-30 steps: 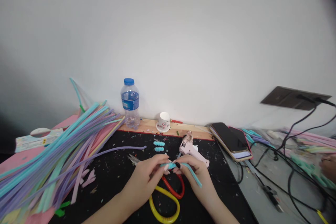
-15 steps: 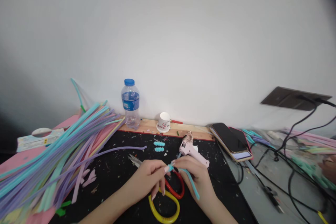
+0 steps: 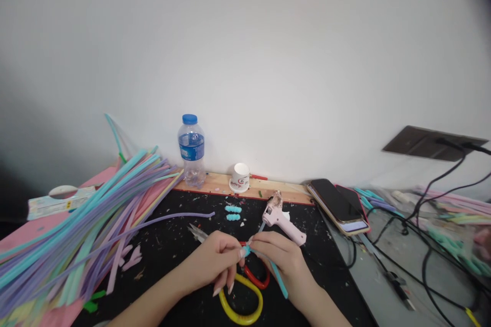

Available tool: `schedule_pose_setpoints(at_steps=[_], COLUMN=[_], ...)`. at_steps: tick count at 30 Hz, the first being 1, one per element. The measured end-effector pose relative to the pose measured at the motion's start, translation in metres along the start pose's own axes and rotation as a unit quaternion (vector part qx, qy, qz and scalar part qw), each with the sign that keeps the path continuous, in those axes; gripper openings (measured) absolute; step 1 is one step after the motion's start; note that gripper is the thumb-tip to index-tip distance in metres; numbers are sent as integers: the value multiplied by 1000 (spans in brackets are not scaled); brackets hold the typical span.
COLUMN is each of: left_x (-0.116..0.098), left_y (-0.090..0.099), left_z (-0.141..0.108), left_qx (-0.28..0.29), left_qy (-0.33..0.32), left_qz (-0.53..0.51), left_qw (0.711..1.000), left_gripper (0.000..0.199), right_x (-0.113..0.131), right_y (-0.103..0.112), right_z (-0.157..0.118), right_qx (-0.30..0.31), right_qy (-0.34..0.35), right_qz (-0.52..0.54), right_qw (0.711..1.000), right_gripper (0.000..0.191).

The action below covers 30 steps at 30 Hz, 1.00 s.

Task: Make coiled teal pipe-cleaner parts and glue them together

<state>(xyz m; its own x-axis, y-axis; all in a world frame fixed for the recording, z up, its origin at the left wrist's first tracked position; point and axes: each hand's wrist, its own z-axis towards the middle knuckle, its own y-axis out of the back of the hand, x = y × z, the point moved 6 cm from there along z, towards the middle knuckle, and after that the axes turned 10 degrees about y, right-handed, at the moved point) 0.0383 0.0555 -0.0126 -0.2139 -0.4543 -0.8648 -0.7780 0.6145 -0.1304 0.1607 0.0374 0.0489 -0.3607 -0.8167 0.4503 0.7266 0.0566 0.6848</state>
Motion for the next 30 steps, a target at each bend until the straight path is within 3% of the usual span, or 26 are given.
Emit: schedule_pose_setpoints(at_steps=[18, 30], left_x=[6, 5], left_y=[3, 4], left_z=[3, 3], left_qx=[0, -4], left_qy=[20, 22], left_qz=[6, -8], left_qw=[1000, 1000], left_gripper=[29, 30], right_x=[3, 0], right_y=[-8, -9], right_z=[2, -2], right_qx=[83, 40], right_qy=[-14, -15], right_qz=[-19, -5], right_qw=[996, 999], right_gripper=[28, 25])
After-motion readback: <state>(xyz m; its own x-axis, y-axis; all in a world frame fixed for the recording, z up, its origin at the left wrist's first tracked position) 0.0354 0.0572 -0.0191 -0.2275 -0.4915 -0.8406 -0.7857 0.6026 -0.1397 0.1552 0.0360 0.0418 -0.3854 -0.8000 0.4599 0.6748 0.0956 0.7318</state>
